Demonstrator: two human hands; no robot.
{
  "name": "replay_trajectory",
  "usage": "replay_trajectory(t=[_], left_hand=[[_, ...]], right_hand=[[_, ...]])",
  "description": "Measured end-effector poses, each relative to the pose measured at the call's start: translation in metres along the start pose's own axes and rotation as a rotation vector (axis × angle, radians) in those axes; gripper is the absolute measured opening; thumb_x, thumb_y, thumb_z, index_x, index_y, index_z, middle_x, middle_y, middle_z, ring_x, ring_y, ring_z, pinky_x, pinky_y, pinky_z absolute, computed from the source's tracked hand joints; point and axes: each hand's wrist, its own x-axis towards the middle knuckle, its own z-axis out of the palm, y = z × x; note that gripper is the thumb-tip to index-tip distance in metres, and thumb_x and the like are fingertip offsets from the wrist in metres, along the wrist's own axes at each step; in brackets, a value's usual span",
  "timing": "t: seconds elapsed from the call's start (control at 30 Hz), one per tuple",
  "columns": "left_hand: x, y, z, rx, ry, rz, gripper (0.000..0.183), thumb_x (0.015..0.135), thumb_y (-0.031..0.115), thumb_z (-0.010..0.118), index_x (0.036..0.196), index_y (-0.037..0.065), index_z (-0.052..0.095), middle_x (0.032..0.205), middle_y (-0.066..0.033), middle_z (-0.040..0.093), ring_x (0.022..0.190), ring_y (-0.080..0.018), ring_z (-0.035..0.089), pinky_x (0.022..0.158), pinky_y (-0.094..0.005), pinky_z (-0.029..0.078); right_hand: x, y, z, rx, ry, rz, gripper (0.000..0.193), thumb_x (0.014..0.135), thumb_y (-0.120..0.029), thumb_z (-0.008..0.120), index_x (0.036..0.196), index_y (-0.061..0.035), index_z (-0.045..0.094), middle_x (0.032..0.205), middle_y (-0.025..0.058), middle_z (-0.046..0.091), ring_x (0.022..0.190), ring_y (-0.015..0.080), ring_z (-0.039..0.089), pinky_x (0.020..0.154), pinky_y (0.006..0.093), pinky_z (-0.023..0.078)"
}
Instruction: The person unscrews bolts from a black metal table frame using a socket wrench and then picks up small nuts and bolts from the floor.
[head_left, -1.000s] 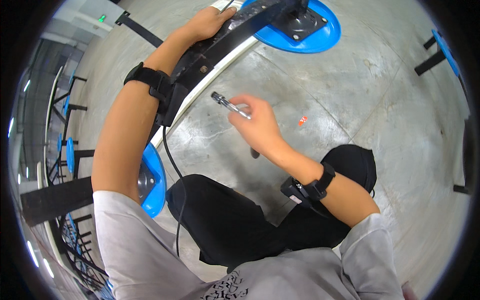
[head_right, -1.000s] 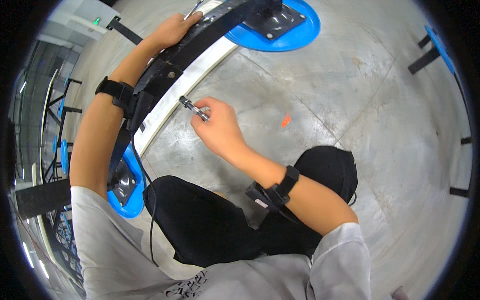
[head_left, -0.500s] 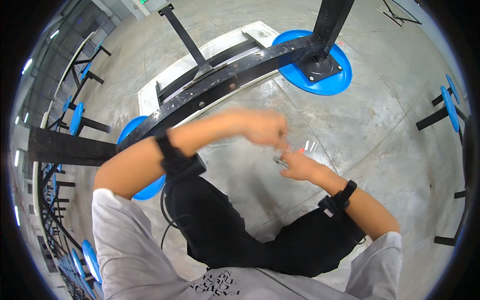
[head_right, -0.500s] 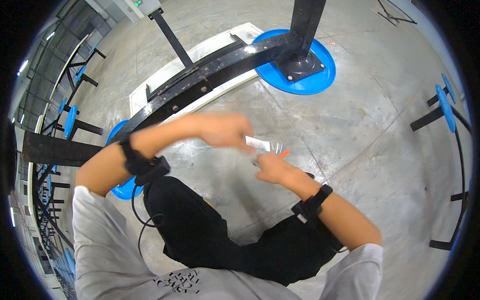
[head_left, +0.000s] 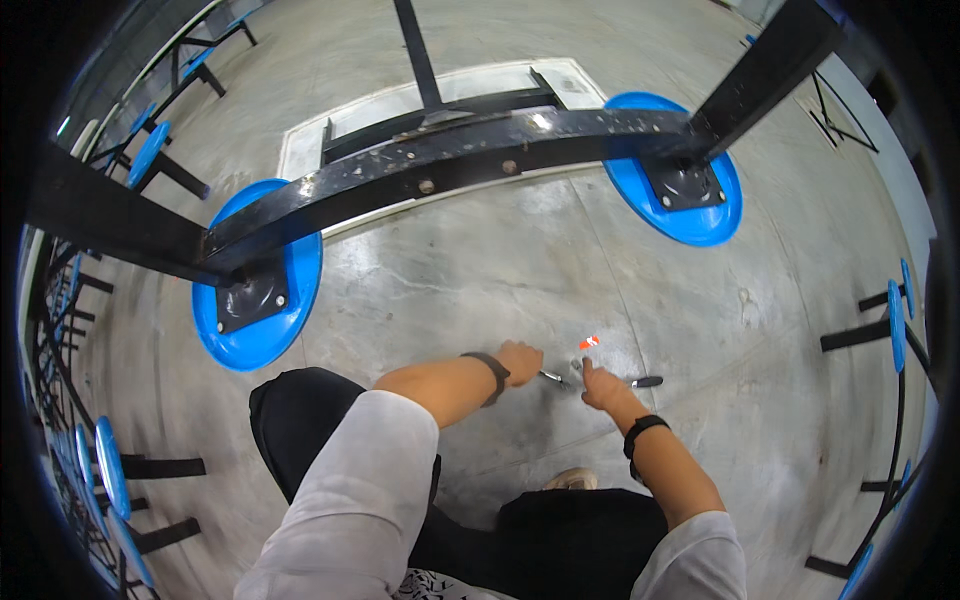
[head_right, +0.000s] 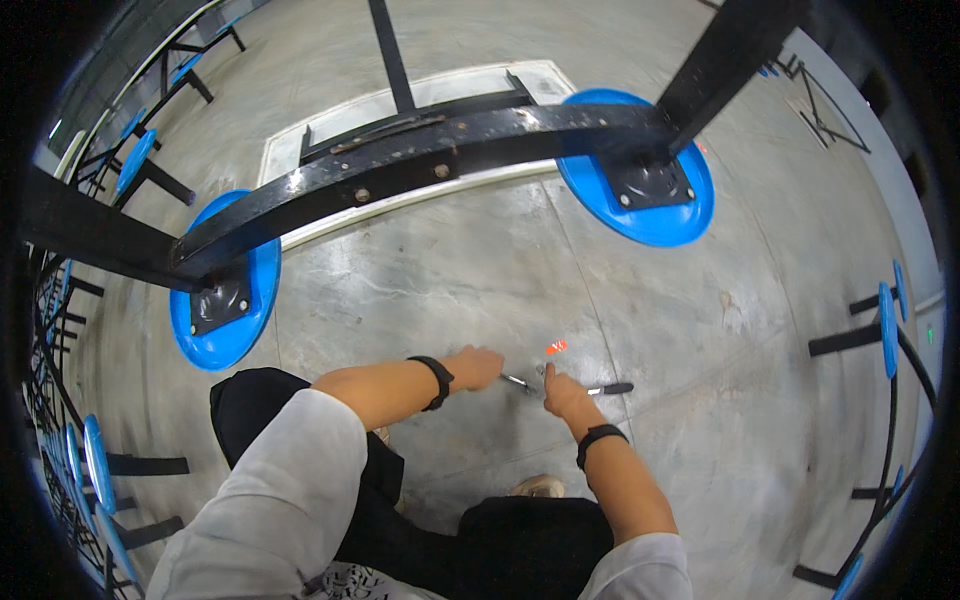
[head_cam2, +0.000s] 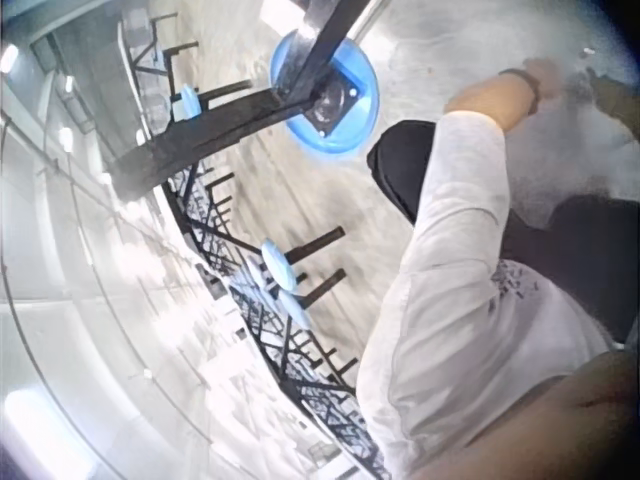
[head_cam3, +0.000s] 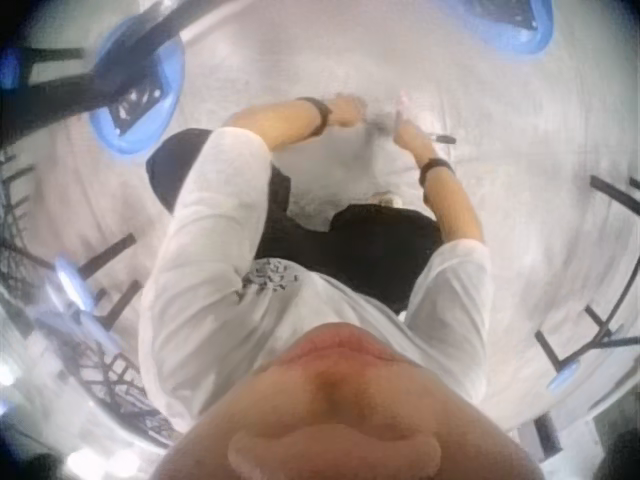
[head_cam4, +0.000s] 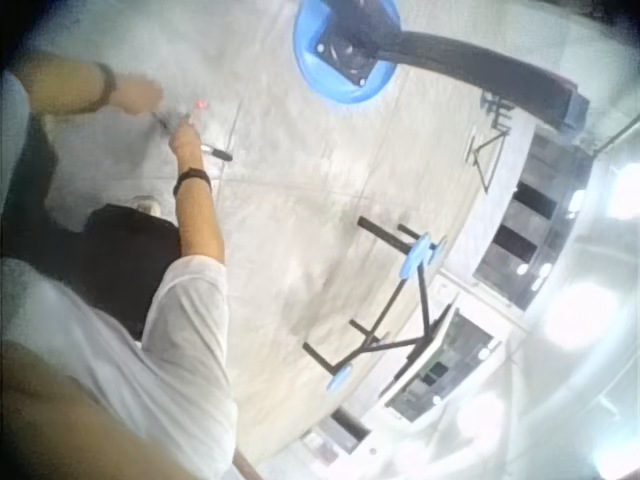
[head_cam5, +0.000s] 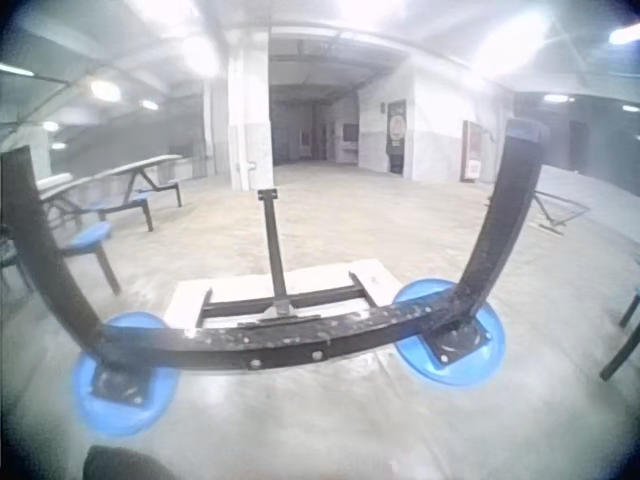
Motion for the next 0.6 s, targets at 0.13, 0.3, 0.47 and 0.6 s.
replay_trajectory(t=[0.13,0.3,0.47,0.6], left_hand=[[-0.033,0.03,-0.076,0.183,-0.118,0.32,0.021,0.076,0.016,0.058,0.094,0.005,0.059,0.103,-0.0125,0.06,0.098,-0.0298,0.057,0.079,-0.0449,0.045],[-0.105,0.038,-0.251,0.106,0.243,0.226,0.021,0.075,0.014,0.059,0.094,0.005,0.058,0.093,-0.0151,0.06,0.092,-0.0311,0.058,0.085,-0.0425,0.042],[-0.15,-0.041,-0.333,0.432,0.829,0.008,0.073,0.06,0.024,0.075,0.119,-0.004,0.042,0.12,-0.0206,0.048,0.107,-0.0372,0.049,0.09,-0.04,0.042],[-0.142,-0.078,-0.338,0.228,0.537,-0.132,0.069,0.061,0.038,0.075,0.106,-0.006,0.05,0.099,-0.024,0.059,0.094,-0.0358,0.059,0.079,-0.0405,0.049]], right_hand=[[0.001,-0.001,0.011,0.067,-0.039,-0.001,0.056,0.073,-0.009,0.057,0.121,0.0049,0.031,0.094,0.0291,0.059,0.087,0.0399,0.06,0.077,0.0438,0.05],[0.016,0.009,-0.003,0.064,0.085,-0.108,0.056,0.073,-0.009,0.059,0.121,0.0038,0.032,0.094,0.0249,0.059,0.088,0.0392,0.06,0.077,0.045,0.05],[0.027,0.011,-0.032,0.021,0.328,-0.128,0.053,0.073,-0.015,0.061,0.118,0.0035,0.04,0.096,0.0237,0.059,0.09,0.038,0.059,0.079,0.0429,0.049],[0.02,-0.038,-0.089,0.27,0.401,-0.193,0.038,0.076,-0.018,0.059,0.109,0.0006,0.052,0.097,0.0221,0.061,0.088,0.0357,0.059,0.076,0.0413,0.049]])
